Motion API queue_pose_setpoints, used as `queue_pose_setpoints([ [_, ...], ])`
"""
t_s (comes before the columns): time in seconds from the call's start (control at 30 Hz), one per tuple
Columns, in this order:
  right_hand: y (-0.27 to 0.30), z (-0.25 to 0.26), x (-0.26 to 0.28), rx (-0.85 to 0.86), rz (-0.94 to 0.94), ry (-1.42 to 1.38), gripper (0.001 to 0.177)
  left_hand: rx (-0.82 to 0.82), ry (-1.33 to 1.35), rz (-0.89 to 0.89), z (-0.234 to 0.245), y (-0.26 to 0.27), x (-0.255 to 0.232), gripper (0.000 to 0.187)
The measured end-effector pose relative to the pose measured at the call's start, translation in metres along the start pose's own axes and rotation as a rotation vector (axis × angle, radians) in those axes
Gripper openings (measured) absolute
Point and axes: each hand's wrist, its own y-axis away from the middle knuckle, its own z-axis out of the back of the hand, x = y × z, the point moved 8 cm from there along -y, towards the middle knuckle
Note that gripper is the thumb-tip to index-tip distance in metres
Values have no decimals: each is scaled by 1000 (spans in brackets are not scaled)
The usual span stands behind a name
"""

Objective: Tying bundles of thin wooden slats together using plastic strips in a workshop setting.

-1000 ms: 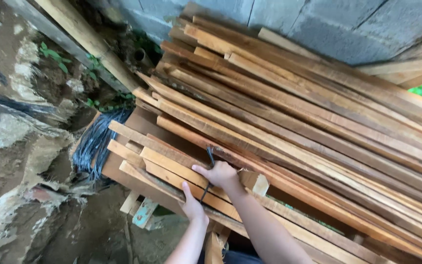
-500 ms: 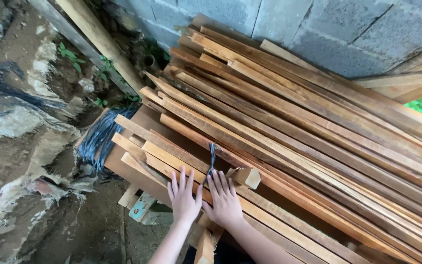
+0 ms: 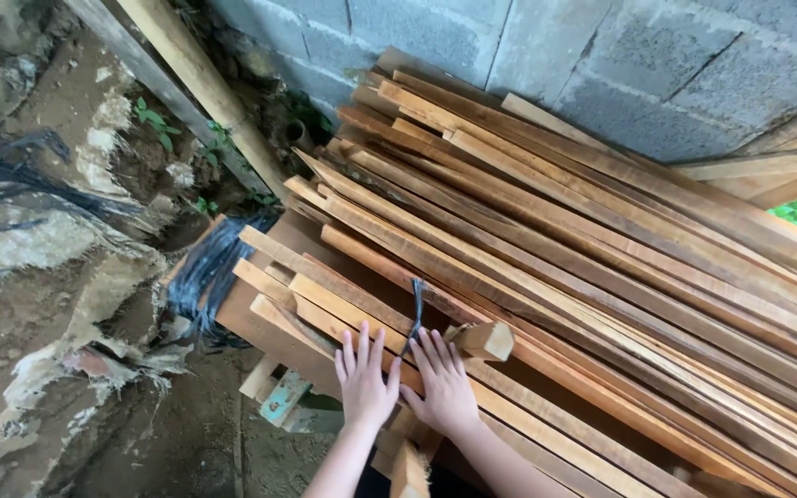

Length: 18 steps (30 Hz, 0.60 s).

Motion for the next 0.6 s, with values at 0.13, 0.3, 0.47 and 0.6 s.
queue_pose_setpoints([
  [0.13, -2, -2, -2, -56, -17, 19, 82, 55, 31, -25, -3, -1, 10, 62],
  [0.3, 2, -29, -5, 25, -63, 159, 82, 143, 228, -218, 5, 8, 31, 82],
  [0.47, -16, -9, 11, 20, -151, 30, 75, 121, 535, -453, 94, 0, 79, 51],
  [0.6, -29, -11, -2, 33, -85, 45, 86, 42, 443, -227, 103, -37, 191, 50],
])
